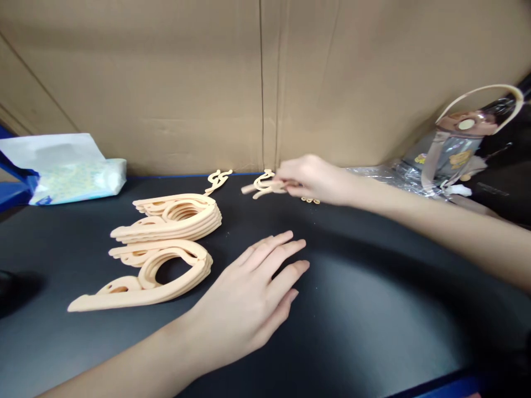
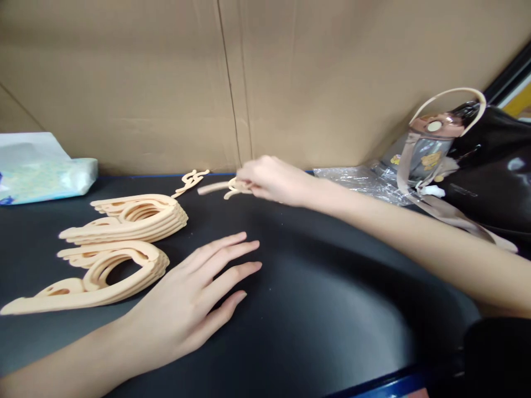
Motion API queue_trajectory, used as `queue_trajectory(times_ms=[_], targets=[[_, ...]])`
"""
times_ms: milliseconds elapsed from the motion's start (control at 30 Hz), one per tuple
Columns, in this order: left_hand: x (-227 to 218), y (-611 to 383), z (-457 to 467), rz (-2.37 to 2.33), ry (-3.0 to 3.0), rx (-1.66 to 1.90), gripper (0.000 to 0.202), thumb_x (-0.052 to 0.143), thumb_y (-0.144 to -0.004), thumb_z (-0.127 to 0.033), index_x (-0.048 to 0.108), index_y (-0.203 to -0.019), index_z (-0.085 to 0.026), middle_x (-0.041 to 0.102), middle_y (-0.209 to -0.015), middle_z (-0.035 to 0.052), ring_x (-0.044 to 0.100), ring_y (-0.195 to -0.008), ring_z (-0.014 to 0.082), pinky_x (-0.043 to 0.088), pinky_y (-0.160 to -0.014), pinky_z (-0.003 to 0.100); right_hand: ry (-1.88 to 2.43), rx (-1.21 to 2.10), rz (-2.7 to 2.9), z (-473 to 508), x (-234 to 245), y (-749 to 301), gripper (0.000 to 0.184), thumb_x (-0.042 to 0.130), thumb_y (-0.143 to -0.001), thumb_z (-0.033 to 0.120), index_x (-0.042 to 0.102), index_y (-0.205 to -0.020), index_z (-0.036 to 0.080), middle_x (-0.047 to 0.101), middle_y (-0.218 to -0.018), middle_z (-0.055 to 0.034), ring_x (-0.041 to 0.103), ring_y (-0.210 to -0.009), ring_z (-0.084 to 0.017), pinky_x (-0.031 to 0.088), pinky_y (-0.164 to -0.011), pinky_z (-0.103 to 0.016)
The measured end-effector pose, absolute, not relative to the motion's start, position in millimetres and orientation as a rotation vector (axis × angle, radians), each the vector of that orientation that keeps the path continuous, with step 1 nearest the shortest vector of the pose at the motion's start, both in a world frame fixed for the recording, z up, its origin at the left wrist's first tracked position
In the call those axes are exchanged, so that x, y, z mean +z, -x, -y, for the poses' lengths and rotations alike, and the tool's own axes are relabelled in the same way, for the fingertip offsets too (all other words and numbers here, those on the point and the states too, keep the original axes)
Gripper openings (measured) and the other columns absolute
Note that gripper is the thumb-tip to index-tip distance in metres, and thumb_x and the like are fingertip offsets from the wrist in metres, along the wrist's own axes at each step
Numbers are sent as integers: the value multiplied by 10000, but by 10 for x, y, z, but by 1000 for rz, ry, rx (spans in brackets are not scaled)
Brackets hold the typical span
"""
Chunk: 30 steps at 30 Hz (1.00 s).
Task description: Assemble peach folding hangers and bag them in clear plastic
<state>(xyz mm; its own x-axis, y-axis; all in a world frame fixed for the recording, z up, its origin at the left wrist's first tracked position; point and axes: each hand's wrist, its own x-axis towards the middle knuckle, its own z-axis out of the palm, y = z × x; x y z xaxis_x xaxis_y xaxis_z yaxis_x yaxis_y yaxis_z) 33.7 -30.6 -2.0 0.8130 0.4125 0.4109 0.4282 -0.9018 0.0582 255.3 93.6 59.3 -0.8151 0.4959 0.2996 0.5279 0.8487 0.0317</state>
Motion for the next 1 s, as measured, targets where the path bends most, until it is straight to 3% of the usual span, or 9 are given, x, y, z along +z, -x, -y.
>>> queue_trajectory(times_ms=[100, 200, 333, 467, 567, 633, 733, 833, 1000], targets=[[-5, -345, 329, 670, 2797, -798, 386, 522, -969, -189, 531, -1352, -144, 503, -1495, 117, 337, -1457, 284, 323, -1184, 434, 761, -326, 2790, -382, 389, -2744, 240, 424, -983, 103, 660, -1006, 140, 671, -964, -109, 613, -839, -195, 460, -723, -310], [-35, -355, 312, 760, 2793, -776, 530, 572, -958, -317, 444, -1443, -146, 427, -1552, 150, 288, -1482, 323, 336, -1172, 476, 706, -478, 2765, 60, 236, -2778, 297, 411, -1005, 119, 673, -885, 188, 672, -850, -85, 603, -742, -200, 469, -663, -339], [-85, -364, 271, 926, 2907, -606, 646, 555, -937, -560, 480, -1406, -122, 505, -1488, 195, 424, -1401, 385, 406, -1097, 598, 608, -505, 2793, 321, 131, -2751, 307, 435, -988, 90, 698, -906, 225, 710, -914, -74, 630, -774, -187, 517, -714, -330], [-67, -371, 261, 1047, 2982, -548, 396, 524, -985, -408, 593, -1254, -125, 626, -1344, 168, 570, -1247, 345, 516, -959, 535, 628, -297, 2822, 267, 168, -2794, 192, 506, -1004, 249, 694, -990, 215, 725, -984, -68, 651, -837, -178, 516, -749, -310], [-43, -376, 264, 1070, 3017, -580, 356, 565, -968, -392, 607, -1217, -141, 633, -1307, 145, 587, -1187, 320, 516, -929, 501, 733, -80, 2726, 82, 249, -2805, 280, 532, -994, 409, 688, -1034, 180, 719, -946, -66, 656, -823, -172, 503, -748, -300], [-39, -376, 266, 1066, 3036, -605, 373, 601, -948, -415, 610, -1207, -147, 631, -1294, 135, 586, -1168, 312, 506, -927, 489, 857, -72, 2635, -107, 297, -2757, 264, 524, -1003, 364, 691, -1038, 162, 718, -942, -63, 664, -853, -176, 490, -769, -297], [-42, -371, 269, 1052, 3041, -649, 244, 588, -960, -311, 622, -1155, -169, 648, -1220, 98, 603, -1086, 276, 503, -885, 448, 1087, -169, 2569, -460, 330, -2594, 195, 546, -984, 262, 706, -1017, 155, 717, -1007, -65, 663, -899, -189, 464, -773, -297], [-36, -367, 271, 1025, 3042, -655, 128, 555, -964, -204, 625, -1069, -185, 660, -1091, 56, 602, -945, 241, 497, -809, 411, 1287, -231, 2550, -812, 313, -2380, 206, 559, -975, 290, 726, -1016, 177, 702, -1050, -65, 653, -900, -191, 417, -707, -287], [-27, -361, 258, 1000, 3022, -650, 89, 540, -983, -223, 616, -1019, -194, 651, -983, 28, 569, -846, 217, 477, -741, 373, 1396, -214, 2540, -1170, 258, -2071, 202, 613, -909, 301, 760, -899, 163, 718, -1010, -108, 655, -869, -228, 361, -619, -299]])
